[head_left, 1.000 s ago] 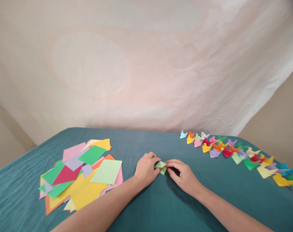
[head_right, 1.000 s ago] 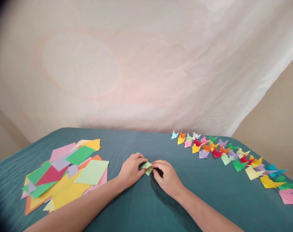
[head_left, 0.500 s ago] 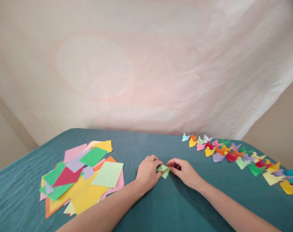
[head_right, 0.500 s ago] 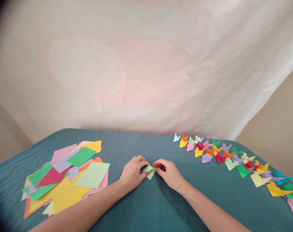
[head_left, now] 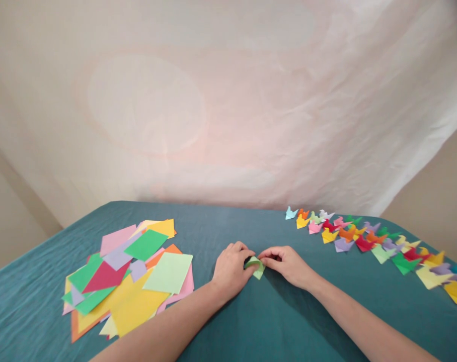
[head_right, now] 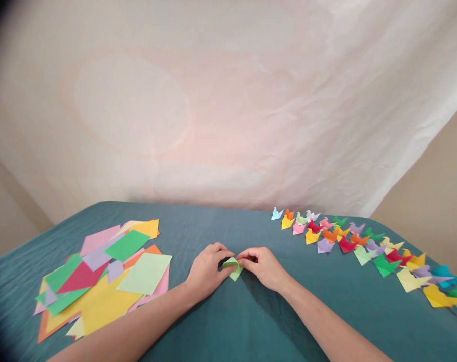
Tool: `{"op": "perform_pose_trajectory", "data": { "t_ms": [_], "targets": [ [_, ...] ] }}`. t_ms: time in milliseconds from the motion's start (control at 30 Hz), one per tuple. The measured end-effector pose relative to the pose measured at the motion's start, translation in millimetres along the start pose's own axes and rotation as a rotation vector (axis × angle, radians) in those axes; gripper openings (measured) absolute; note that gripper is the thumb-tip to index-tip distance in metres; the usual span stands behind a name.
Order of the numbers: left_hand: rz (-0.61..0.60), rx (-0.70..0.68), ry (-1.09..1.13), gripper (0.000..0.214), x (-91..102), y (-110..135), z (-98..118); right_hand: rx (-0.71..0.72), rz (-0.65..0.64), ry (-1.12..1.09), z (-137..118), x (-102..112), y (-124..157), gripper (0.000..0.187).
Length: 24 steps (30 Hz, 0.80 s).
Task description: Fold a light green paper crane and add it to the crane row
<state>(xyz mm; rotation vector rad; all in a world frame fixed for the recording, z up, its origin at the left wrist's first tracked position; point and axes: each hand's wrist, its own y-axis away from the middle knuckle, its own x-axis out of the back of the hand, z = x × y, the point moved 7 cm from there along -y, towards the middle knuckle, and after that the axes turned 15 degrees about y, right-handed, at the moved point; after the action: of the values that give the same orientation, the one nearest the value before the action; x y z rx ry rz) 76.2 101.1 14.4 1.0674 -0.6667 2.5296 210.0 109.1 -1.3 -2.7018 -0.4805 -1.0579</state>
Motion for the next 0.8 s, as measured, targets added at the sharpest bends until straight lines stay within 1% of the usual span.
{"op": "perform_pose_trajectory", "data": {
  "t_ms": [400, 633, 800],
  "targets": [
    [-0.013, -0.015, -0.004, 0.018, -0.7, 0.3, 0.8, -0.015, 0.044, -0.014, 3.4, -7.0, -1.2, 0.018],
    [-0.027, 0.014, 0.02, 0.022, -0.2, 0.2, 1.0, -0.028, 0.065, 0.024, 0.5, -6.7, 0.0, 0.019],
    [-0.032, 0.005, 0.04, 0.026, -0.3, -0.2, 0.8, -0.039, 0.092, 0.055, -2.6, -5.8, 0.8, 0.02]
  ]
}}
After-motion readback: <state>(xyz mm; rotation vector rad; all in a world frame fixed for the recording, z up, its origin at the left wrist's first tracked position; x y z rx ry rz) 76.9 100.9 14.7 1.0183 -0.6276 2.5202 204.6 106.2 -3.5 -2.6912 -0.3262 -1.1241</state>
